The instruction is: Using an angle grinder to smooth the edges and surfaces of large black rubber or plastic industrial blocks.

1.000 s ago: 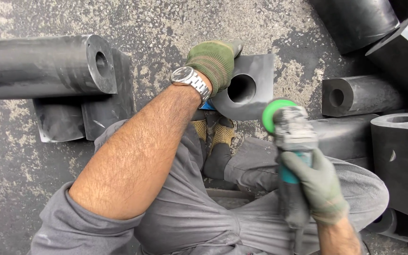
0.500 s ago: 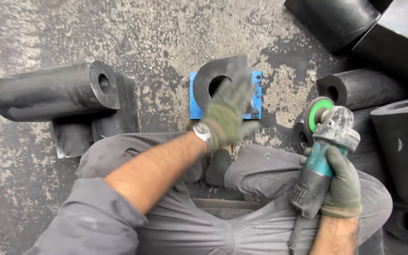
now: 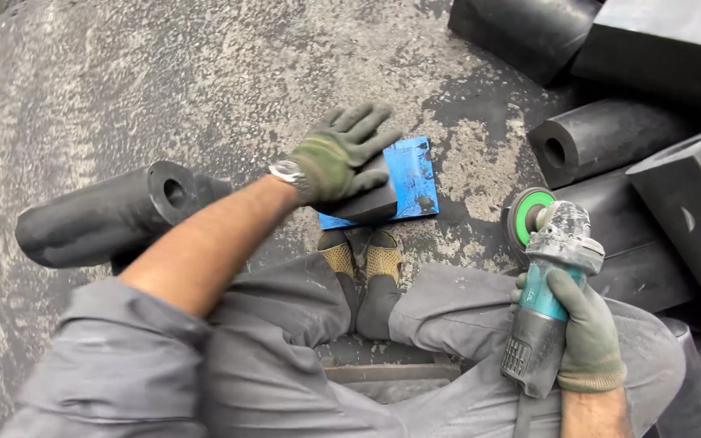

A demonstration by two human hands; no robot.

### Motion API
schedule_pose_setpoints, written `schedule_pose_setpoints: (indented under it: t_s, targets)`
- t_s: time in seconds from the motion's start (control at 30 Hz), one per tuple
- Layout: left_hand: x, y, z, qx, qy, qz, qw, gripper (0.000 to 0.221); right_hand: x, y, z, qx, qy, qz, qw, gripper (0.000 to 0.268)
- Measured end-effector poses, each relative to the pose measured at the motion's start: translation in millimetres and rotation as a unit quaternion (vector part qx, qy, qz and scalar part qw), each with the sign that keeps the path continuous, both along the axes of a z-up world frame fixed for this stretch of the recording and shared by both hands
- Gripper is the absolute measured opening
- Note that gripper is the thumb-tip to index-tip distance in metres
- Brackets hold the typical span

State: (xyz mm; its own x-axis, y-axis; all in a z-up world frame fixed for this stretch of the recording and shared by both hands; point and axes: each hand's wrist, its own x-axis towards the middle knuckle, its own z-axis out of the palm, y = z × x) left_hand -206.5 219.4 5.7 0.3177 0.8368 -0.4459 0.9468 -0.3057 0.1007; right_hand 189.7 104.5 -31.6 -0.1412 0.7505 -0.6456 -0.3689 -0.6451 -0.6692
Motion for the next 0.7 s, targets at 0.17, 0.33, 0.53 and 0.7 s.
schedule_pose_setpoints:
  t_s: [0.17,0.33,0.53,0.7]
  targets:
    - [-40.8,-30.1,-25.4,0.06,-0.093,-0.07,0.991,0.079,-3.7,-1.8,4.2,-0.003,-0.044,-0.004,0.999,0.042]
    - [-29.0,-56.4,-26.9,0.179,-0.128,-0.064,0.973,0.085,-8.7,2.8,7.6,0.014,-0.048,-0.005,0.999,0.044]
    - [20.1,-36.8,-16.3,0.21,-0.088,0.03,0.973,0.086,-9.7,2.0,9.9,-0.012,-0.091,0.016,0.996,0.047]
    - [14.4,14.6,-31.7,0.181,-0.051,0.111,0.976,0.091,-8.3,-0.5,6.7,-0.003,-0.072,0.024,0.997,0.048]
